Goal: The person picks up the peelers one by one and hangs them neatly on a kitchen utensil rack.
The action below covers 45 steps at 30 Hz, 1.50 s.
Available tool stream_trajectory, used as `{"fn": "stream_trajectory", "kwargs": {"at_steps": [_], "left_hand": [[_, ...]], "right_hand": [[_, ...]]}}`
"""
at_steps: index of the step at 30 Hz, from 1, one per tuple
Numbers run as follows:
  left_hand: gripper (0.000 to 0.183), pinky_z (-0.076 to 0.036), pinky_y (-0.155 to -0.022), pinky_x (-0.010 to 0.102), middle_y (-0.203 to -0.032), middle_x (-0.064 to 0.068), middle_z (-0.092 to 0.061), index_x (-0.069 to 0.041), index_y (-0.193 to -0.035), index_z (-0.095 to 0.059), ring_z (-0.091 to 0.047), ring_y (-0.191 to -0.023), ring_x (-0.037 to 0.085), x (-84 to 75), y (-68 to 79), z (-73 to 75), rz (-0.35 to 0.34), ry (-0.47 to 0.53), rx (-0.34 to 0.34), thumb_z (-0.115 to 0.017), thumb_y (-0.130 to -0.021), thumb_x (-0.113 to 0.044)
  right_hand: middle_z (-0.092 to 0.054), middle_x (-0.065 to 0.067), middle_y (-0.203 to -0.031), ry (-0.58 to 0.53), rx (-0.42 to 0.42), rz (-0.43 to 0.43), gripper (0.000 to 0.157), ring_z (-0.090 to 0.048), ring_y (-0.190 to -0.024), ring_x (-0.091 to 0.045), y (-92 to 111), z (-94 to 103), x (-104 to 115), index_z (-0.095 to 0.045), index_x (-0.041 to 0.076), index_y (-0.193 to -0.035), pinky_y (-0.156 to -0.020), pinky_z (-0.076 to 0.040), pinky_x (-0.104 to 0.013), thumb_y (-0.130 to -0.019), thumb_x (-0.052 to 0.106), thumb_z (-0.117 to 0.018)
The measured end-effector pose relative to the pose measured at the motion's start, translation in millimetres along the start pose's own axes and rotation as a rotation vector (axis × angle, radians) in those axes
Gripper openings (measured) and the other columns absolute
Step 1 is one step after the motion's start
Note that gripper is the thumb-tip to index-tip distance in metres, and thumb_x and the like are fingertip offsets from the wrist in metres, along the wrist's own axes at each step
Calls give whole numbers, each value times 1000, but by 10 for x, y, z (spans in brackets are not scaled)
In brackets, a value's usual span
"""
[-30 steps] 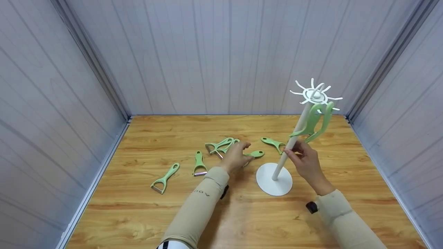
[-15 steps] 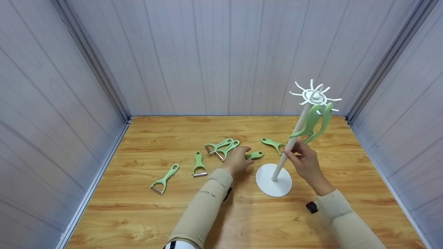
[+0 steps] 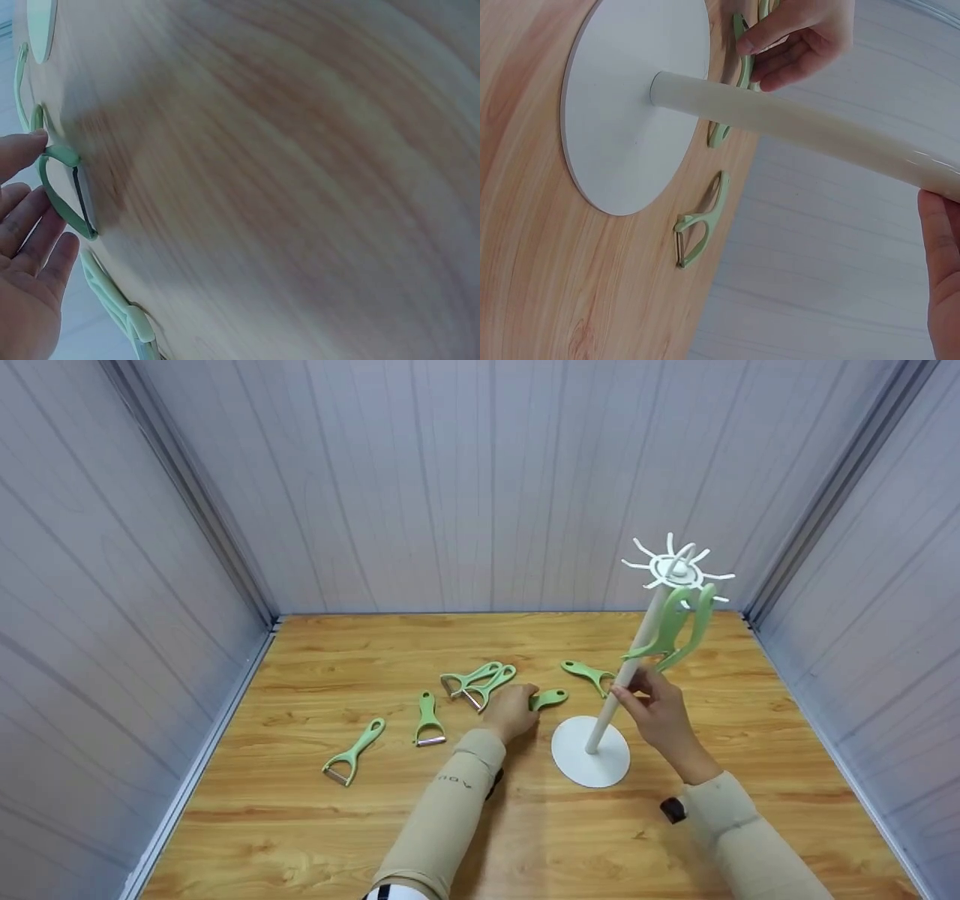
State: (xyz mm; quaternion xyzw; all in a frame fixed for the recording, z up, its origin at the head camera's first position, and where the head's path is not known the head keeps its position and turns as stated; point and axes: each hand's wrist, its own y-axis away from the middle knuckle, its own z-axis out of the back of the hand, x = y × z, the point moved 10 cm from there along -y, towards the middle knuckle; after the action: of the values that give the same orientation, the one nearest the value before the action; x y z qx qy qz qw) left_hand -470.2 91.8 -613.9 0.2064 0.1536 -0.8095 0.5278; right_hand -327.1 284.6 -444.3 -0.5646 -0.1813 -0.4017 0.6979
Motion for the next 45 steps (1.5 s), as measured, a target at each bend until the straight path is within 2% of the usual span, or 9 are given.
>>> {"fn": "stream_trajectory", "kwargs": {"at_steps": [6, 11, 23, 29, 32, 33, 36, 40, 45], "left_hand": [[48, -53, -117, 45, -140, 9, -74, -8, -142, -72, -68, -134, 27, 107, -88, -98, 18, 53, 24, -73, -94, -13], [48, -56, -110, 45, -133, 11, -73, -5, -139, -74, -68, -123, 26, 152, -102, -141, 30, 38, 54, -71, -91, -10], [31, -59, -106, 45, -118, 12, -78, -2, -118, -80, -72, -117, 31, 136, -2, -14, -8, 64, -23, -75, -88, -8], [27, -63, -93, 40, -110, 9, -81, -3, -114, -80, -76, -105, 25, 55, 38, 141, -51, 37, -55, -75, -87, -8], [25, -63, -93, 40, -111, 10, -80, -3, -114, -80, -74, -105, 24, -12, 112, 275, -66, 70, -50, -76, -91, -12], [24, -62, -92, 39, -110, 8, -80, -4, -114, -80, -74, -104, 22, 19, 95, 265, -81, 95, -60, -76, -92, -14], [27, -61, -99, 42, -117, 12, -78, -1, -119, -78, -72, -110, 24, -148, 277, 516, -66, 144, -37, -78, -95, -14], [28, -59, -101, 43, -118, 14, -76, 1, -123, -77, -69, -110, 26, -322, 443, 760, -65, 196, -58, -78, -97, -8], [26, -57, -100, 43, -116, 12, -74, -1, -124, -76, -65, -110, 26, -424, 531, 940, -106, 258, -102, -78, -100, -11]], "right_hand": [[-71, -30, -100, 17, 12, 19, 27, -71, -92, 5, -22, -2, 33, -63, -14, -121, -78, -62, -14, -95, -19, -69], [-71, -29, -99, 29, 10, 23, 26, -71, -91, 5, -25, 0, 31, -63, -13, -120, -78, -62, -13, -95, -19, -69], [-71, -31, -96, 5, 4, 40, 25, -72, -90, 3, -29, 4, 40, -64, -15, -118, -77, -62, -13, -94, -21, -69], [-73, -26, -94, 23, -1, 40, 25, -72, -88, 1, -25, 12, 52, -65, -12, -116, -75, -62, -13, -93, -20, -71], [-73, -26, -95, 27, -3, 39, 27, -72, -88, 0, -20, 8, 60, -66, -10, -117, -75, -61, -13, -93, -20, -71], [-73, -26, -95, 32, -4, 37, 27, -72, -88, 0, -19, 6, 60, -66, -10, -118, -75, -61, -12, -93, -21, -71], [-72, -27, -96, 38, -2, 21, 27, -72, -88, 0, -14, 0, 43, -66, -10, -118, -75, -61, -12, -94, -20, -71], [-73, -27, -97, 39, 8, 4, 24, -73, -88, -1, -13, -10, 32, -65, -11, -118, -75, -62, -13, -96, -17, -71], [-74, -25, -96, 21, 7, 7, 23, -73, -89, -1, -21, -10, 51, -66, -10, -118, -75, -62, -14, -96, -16, -71]]}}
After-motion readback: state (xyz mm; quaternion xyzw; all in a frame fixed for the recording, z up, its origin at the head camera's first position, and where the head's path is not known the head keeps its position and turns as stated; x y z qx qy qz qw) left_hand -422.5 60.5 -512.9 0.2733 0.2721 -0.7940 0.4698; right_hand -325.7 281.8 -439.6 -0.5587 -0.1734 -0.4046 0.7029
